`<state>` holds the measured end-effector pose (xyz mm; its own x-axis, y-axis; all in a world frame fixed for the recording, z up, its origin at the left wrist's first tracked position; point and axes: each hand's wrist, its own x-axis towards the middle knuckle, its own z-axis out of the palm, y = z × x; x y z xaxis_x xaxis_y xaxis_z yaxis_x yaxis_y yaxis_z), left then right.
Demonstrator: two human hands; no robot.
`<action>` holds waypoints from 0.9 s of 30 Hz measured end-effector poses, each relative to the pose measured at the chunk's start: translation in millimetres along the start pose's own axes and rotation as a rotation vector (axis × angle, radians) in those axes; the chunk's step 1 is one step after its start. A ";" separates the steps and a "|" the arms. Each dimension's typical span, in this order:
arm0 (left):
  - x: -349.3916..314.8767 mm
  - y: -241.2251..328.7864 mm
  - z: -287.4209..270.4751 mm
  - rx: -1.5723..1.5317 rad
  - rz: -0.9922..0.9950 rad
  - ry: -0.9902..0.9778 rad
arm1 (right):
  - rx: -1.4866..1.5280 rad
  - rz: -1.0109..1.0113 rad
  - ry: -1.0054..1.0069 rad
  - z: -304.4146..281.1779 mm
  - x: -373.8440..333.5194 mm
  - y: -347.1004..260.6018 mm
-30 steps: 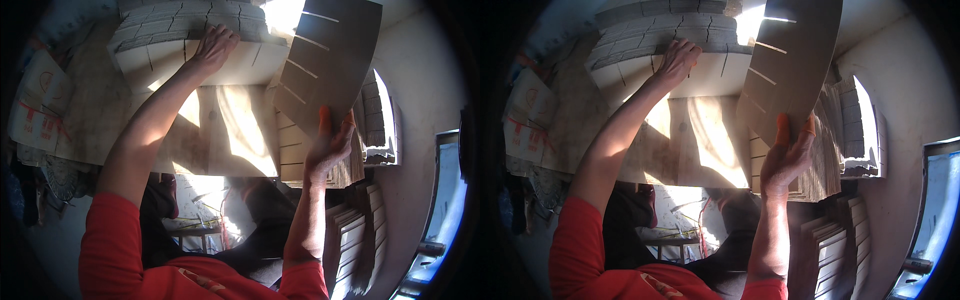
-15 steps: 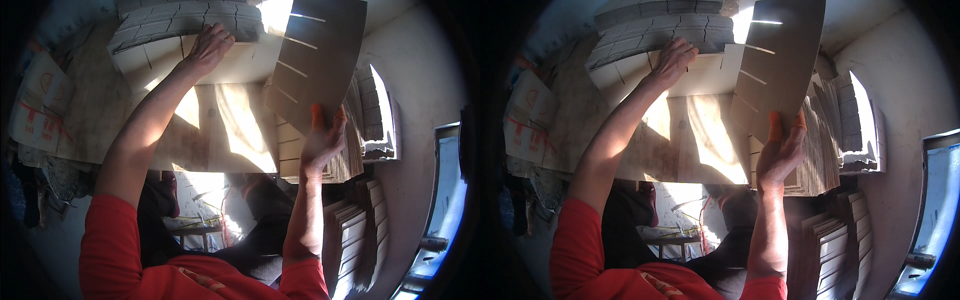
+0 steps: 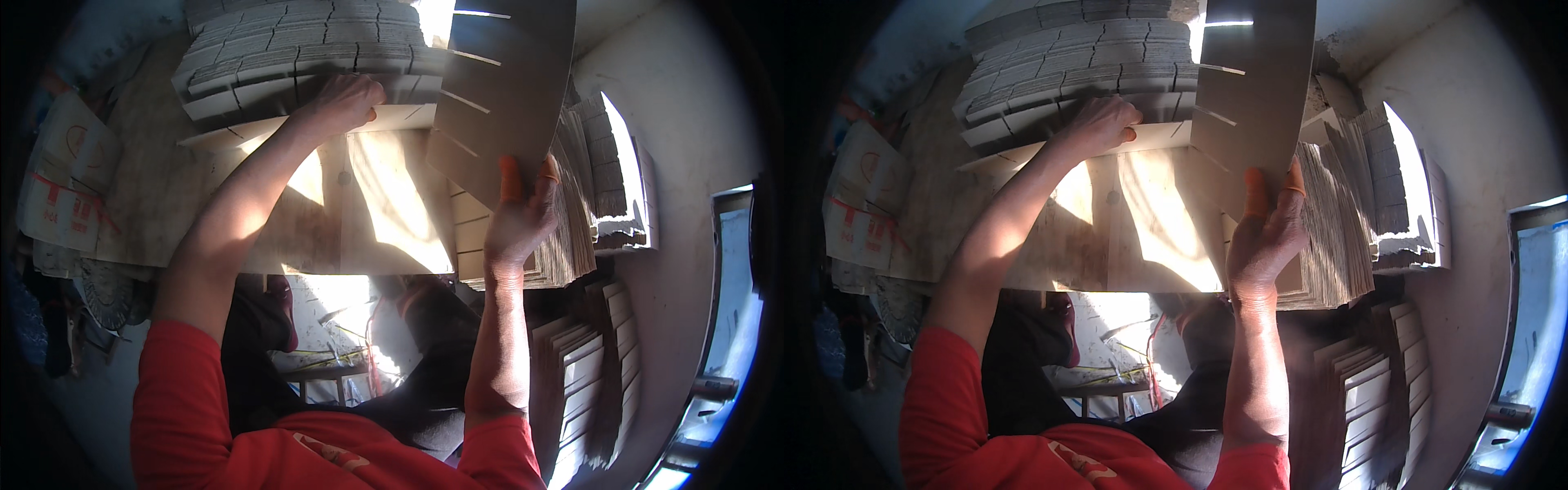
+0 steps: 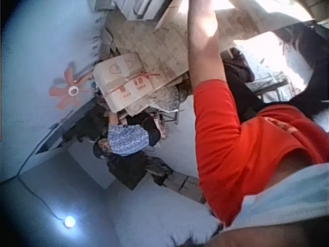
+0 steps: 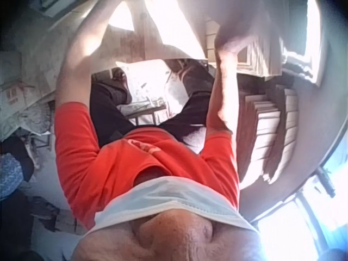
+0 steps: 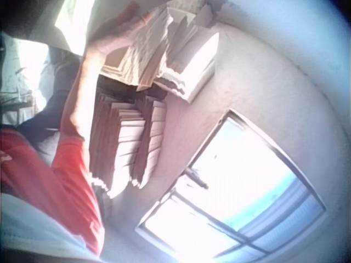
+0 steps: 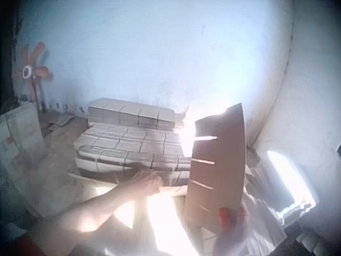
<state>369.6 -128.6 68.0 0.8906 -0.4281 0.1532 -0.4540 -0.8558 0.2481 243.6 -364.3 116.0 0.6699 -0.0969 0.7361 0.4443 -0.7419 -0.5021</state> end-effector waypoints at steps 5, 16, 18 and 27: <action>-9.3 -0.5 19.3 0.052 0.255 0.355 | -0.049 -0.035 0.010 4.0 -1.7 -2.6; -34.5 25.6 17.4 0.089 0.267 0.327 | -0.079 -0.042 -0.014 5.0 -4.2 2.7; -32.1 31.6 14.1 0.088 0.224 0.228 | -0.070 -0.063 -0.013 4.6 -4.0 -0.1; -51.6 62.1 8.1 0.019 0.291 0.269 | -0.087 -0.037 -0.095 13.4 -11.5 -0.4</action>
<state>295.7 -162.0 67.7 0.6856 -0.5639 0.4604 -0.6834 -0.7164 0.1403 243.7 -354.0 101.6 0.7093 -0.0081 0.7048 0.4194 -0.7988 -0.4313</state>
